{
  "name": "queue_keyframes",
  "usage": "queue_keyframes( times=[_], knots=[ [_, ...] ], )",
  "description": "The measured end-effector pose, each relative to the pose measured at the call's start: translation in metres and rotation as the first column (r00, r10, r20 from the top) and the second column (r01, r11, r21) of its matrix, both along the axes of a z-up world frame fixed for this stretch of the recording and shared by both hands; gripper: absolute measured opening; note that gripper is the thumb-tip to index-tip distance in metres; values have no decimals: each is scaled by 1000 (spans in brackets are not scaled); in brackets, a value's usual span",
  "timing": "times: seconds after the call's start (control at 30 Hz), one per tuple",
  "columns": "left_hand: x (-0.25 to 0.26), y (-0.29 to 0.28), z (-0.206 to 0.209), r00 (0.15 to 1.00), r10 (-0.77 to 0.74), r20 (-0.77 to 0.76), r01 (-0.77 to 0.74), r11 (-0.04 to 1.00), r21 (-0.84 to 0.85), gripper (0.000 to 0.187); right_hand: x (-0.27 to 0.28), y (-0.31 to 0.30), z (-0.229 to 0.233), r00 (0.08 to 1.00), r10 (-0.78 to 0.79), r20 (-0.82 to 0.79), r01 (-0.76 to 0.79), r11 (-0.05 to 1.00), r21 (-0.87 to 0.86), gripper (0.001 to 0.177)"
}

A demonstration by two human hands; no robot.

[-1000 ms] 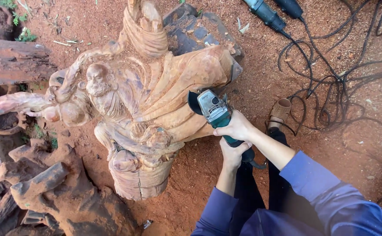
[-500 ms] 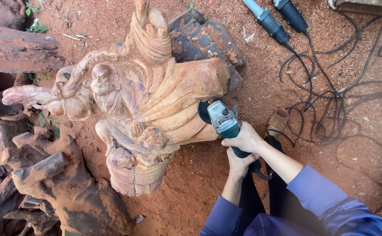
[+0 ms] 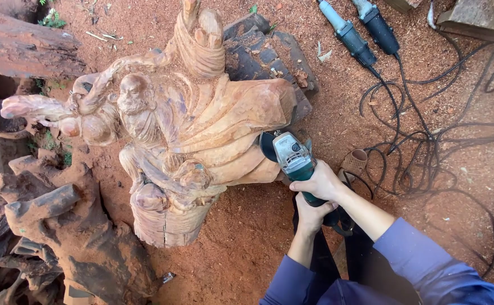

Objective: Carving a large wooden sculpture using an angle grinder

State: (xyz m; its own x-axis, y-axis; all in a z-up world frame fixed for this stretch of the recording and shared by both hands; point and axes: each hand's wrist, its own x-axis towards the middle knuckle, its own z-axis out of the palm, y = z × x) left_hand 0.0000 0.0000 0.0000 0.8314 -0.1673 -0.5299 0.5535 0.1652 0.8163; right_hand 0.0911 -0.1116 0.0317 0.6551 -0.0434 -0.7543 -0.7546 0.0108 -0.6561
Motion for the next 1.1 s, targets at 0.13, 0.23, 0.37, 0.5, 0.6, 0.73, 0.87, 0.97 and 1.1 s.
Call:
queue_keyframes(
  times=[0.13,0.23,0.37,0.5,0.6,0.73,0.87,0.97,1.1],
  knots=[
    [-5,-4,-8,1000,6,-11,-6,1000,-1,59,-5,-2,-4,998,-17,55,17,1000,13,50],
    [-4,-4,-10,1000,11,-8,-11,1000,0,59,-6,-4,-5,996,-32,83,30,999,27,49],
    [-7,-2,-15,1000,-11,-11,11,1000,8,57,-9,-3,-10,991,-50,123,46,998,32,50],
    [-10,-1,-15,999,31,-29,-32,999,-9,59,-4,-2,-2,999,14,50,-15,1000,15,52],
    [-16,1,-23,996,72,-49,-72,997,-4,60,-4,5,-14,998,55,22,-55,998,31,53],
    [-13,6,-28,997,60,-39,-60,998,-12,60,5,9,-7,997,71,12,-71,997,16,49],
    [-22,8,-43,999,29,-16,-29,999,18,62,4,5,-5,998,54,14,-55,998,23,54],
    [-22,4,-42,1000,14,-12,-14,1000,22,62,2,2,-6,999,34,24,-35,999,20,54],
    [-16,-2,-32,1000,17,4,-17,1000,6,59,1,-2,-6,998,26,49,-26,1000,9,56]
  ],
)
